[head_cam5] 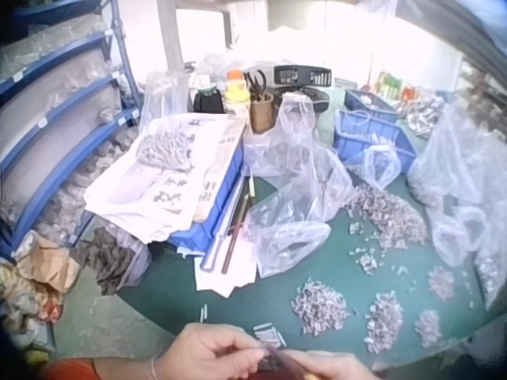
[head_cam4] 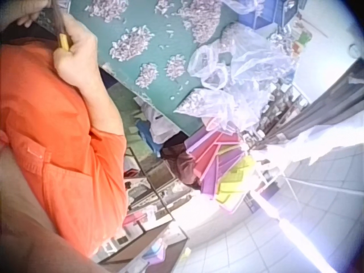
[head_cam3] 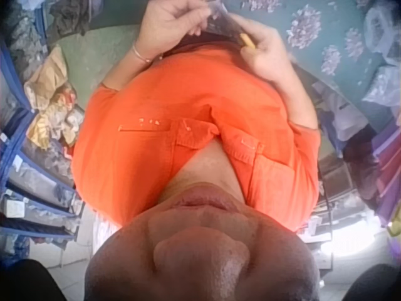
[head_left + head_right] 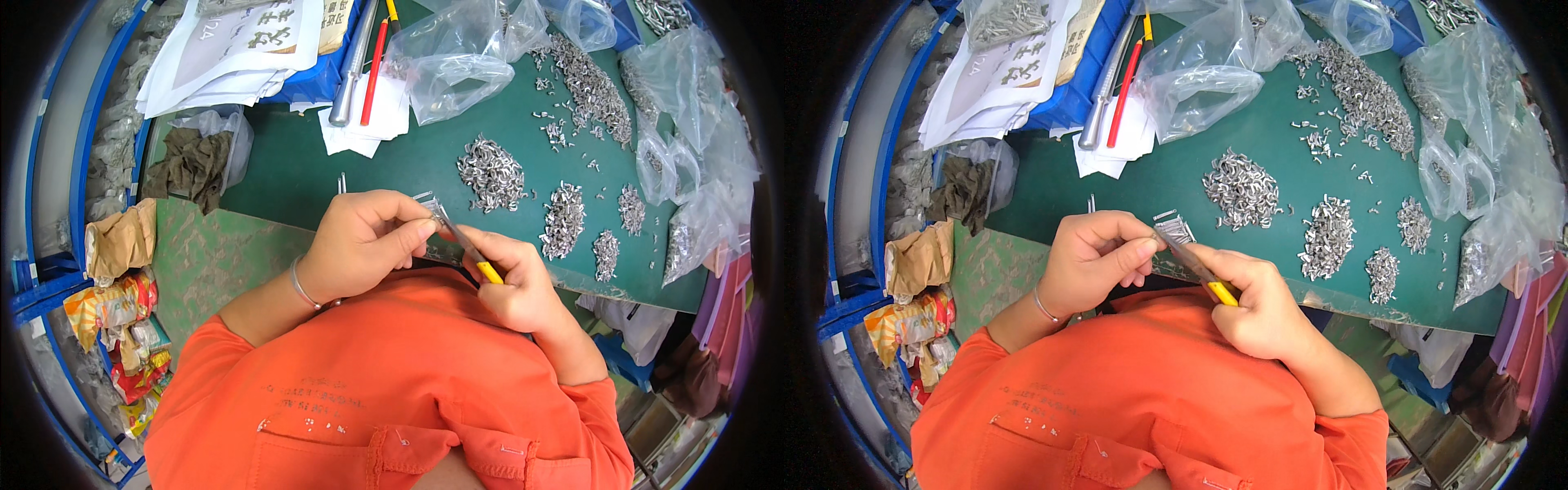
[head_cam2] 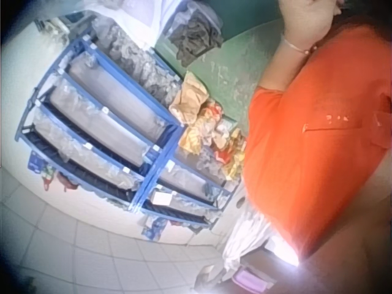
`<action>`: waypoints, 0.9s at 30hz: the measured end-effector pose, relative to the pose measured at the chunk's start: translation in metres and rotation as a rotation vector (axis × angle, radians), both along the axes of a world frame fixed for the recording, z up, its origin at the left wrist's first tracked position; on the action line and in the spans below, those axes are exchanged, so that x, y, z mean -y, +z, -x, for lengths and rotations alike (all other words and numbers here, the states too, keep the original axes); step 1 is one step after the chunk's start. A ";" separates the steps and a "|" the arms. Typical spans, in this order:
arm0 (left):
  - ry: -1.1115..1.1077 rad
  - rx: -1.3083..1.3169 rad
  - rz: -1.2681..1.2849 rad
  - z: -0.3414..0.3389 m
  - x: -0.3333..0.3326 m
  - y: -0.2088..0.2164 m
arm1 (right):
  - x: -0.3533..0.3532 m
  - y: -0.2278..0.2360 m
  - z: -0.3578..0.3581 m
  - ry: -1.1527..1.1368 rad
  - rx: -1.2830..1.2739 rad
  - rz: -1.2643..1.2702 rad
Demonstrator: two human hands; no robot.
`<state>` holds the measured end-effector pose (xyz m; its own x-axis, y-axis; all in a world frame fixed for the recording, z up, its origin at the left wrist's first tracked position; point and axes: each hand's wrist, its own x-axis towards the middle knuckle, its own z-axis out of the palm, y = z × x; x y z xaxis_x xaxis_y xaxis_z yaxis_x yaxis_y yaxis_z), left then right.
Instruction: The person uses pliers to trim small metal pieces from a strip and gathers them in their hand.
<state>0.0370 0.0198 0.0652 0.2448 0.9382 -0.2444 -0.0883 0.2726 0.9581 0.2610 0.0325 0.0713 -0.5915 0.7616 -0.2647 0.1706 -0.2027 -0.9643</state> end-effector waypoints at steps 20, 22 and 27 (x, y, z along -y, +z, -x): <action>0.047 0.014 0.011 -0.011 -0.010 -0.017 | -0.051 0.023 0.032 0.066 0.111 -0.429; 0.068 0.063 0.011 -0.009 -0.013 -0.014 | -0.064 0.020 0.032 0.050 0.081 -0.254; 0.201 0.198 -0.033 0.001 -0.015 -0.013 | -0.172 0.048 0.001 -0.498 0.024 -0.237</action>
